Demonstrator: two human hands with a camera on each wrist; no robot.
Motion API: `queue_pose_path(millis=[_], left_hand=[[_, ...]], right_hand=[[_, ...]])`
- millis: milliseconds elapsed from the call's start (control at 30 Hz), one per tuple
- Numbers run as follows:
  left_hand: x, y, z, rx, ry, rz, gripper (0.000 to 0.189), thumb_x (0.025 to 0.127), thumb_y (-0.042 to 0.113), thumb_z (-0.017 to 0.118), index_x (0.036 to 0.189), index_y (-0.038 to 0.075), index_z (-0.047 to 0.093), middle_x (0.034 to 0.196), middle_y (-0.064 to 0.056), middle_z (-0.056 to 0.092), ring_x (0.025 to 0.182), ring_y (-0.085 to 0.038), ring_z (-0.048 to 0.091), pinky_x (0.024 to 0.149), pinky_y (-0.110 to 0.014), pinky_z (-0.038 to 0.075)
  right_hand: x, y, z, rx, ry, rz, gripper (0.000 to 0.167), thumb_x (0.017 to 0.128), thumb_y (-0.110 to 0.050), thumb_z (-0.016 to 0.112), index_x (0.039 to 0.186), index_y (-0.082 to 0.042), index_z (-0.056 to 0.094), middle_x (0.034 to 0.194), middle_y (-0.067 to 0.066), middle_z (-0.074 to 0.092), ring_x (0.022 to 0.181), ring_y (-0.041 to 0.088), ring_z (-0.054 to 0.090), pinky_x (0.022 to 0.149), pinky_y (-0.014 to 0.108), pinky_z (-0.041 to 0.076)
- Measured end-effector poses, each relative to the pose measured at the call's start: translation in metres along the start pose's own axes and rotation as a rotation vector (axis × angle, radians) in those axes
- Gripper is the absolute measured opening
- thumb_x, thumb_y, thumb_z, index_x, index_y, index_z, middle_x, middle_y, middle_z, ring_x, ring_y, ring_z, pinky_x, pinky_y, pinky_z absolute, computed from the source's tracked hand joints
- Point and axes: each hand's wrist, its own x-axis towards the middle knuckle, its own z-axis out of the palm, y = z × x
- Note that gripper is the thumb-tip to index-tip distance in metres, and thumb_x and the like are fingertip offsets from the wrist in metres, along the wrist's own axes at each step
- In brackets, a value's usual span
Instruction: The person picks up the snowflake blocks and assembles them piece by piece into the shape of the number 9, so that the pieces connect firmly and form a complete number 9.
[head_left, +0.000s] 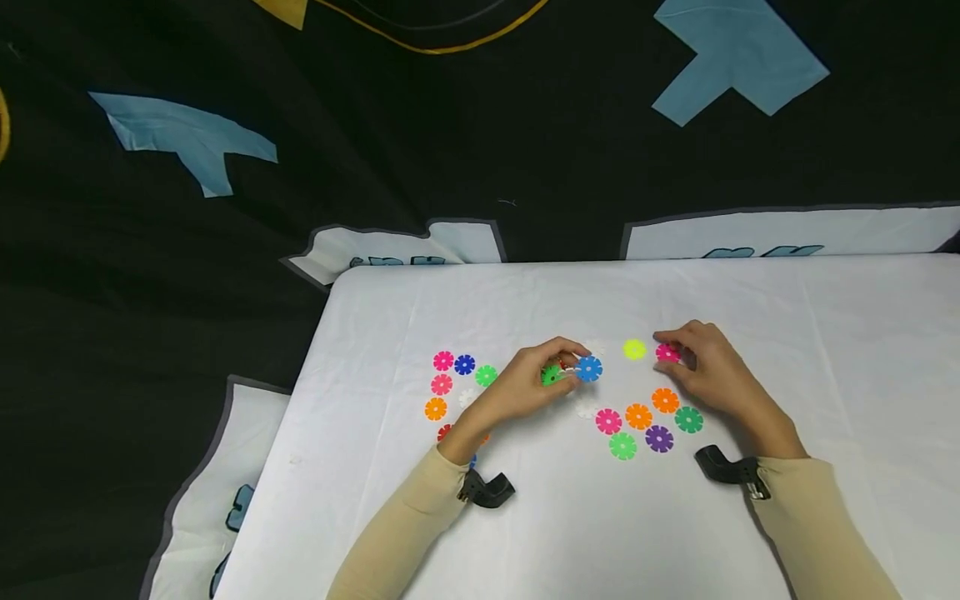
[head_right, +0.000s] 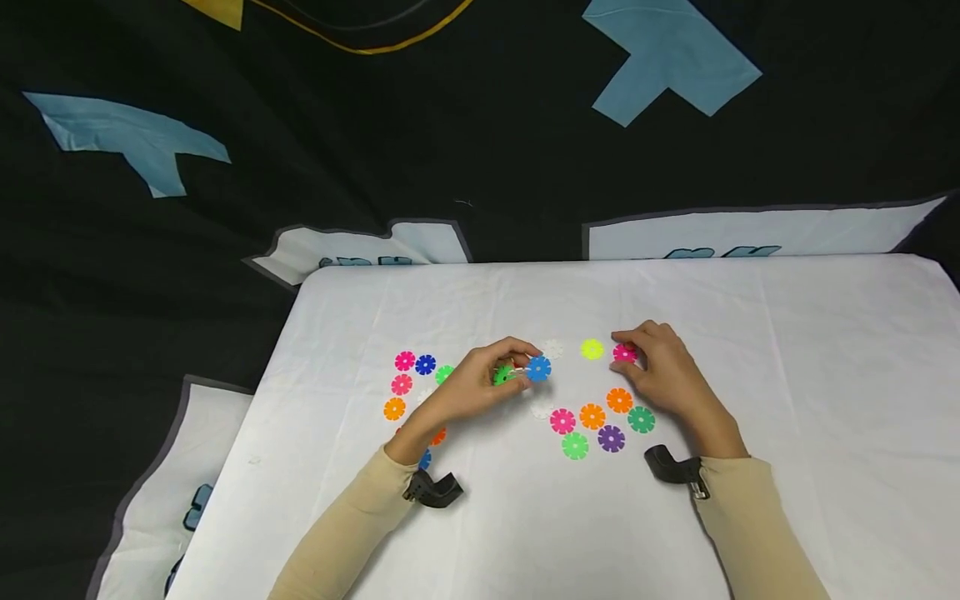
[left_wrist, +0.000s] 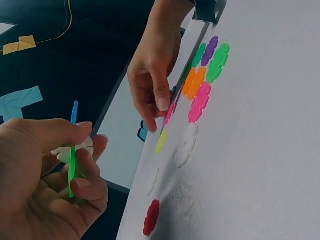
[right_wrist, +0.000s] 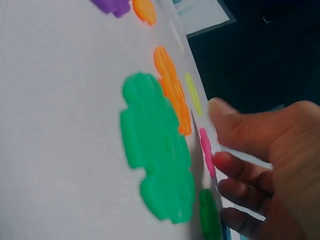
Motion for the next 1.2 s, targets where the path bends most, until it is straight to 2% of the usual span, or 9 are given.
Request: queue_pose_path(millis=[167,267,400,533,633,767,933,1200], left_hand=[[0.000,0.002,0.000,0.016,0.007,-0.018,0.040,0.086,0.021,0.076,0.123,0.015,0.063,0.111,-0.001,0.069,0.101,-0.009,0.062,0.092,-0.023,0.050],[0.000,0.002,0.000,0.034,0.013,-0.011,0.040,0.085,0.023,0.077,0.122,0.015,0.064,0.103,0.000,0.068,0.094,-0.008,0.060,0.085,-0.021,0.050],[0.000,0.001,0.001,0.064,0.014,0.010,0.038,0.086,0.020,0.077,0.121,0.014,0.064,0.093,0.000,0.064,0.084,-0.008,0.055,0.079,-0.020,0.049],[0.000,0.000,0.001,0.081,0.016,0.033,0.042,0.085,0.018,0.077,0.124,0.012,0.063,0.090,0.001,0.063,0.081,-0.008,0.055,0.077,-0.019,0.049],[0.001,0.001,0.001,0.088,0.011,0.037,0.044,0.085,0.018,0.077,0.126,0.011,0.063,0.092,0.000,0.065,0.083,-0.007,0.056,0.078,-0.018,0.050],[0.001,0.003,0.000,0.119,0.000,0.034,0.042,0.085,0.018,0.077,0.125,0.010,0.065,0.094,-0.001,0.068,0.086,-0.007,0.058,0.083,-0.017,0.050],[0.002,0.005,-0.001,0.148,-0.006,0.047,0.041,0.085,0.019,0.077,0.123,0.009,0.066,0.096,-0.002,0.069,0.086,-0.008,0.060,0.085,-0.017,0.050],[-0.001,0.007,0.000,0.151,-0.013,0.063,0.040,0.086,0.018,0.076,0.123,0.007,0.067,0.105,-0.003,0.071,0.090,-0.009,0.061,0.087,-0.016,0.050]], right_hand=[[-0.001,-0.001,0.000,-0.039,0.026,0.019,0.041,0.082,-0.008,0.077,0.119,0.004,0.065,0.100,0.018,0.055,0.093,0.031,0.047,0.084,0.050,0.047],[-0.001,0.000,-0.001,-0.072,0.044,0.012,0.035,0.082,-0.007,0.078,0.112,0.006,0.066,0.099,0.018,0.054,0.091,0.032,0.048,0.085,0.052,0.048],[0.000,0.002,-0.002,-0.072,0.032,0.004,0.031,0.081,-0.008,0.078,0.106,0.005,0.065,0.098,0.018,0.056,0.089,0.031,0.048,0.082,0.050,0.047],[0.000,0.000,-0.005,-0.045,-0.003,0.018,0.030,0.082,-0.009,0.078,0.103,0.002,0.060,0.084,0.013,0.057,0.077,0.025,0.049,0.068,0.039,0.047],[0.000,-0.004,-0.007,-0.014,-0.039,0.007,0.027,0.083,-0.011,0.077,0.099,-0.003,0.057,0.073,0.006,0.054,0.067,0.019,0.047,0.060,0.027,0.042],[0.000,-0.019,-0.008,0.114,-0.059,-0.031,0.025,0.083,-0.006,0.077,0.098,-0.005,0.057,0.072,0.002,0.054,0.066,0.016,0.047,0.057,0.020,0.043],[-0.001,-0.040,-0.006,0.245,-0.062,-0.131,0.021,0.081,-0.002,0.077,0.090,-0.008,0.059,0.071,-0.001,0.056,0.062,0.011,0.049,0.054,0.019,0.044],[-0.003,-0.052,-0.001,0.285,-0.076,-0.217,0.020,0.081,0.001,0.076,0.090,-0.009,0.061,0.071,-0.004,0.059,0.065,0.006,0.052,0.062,0.020,0.049]])
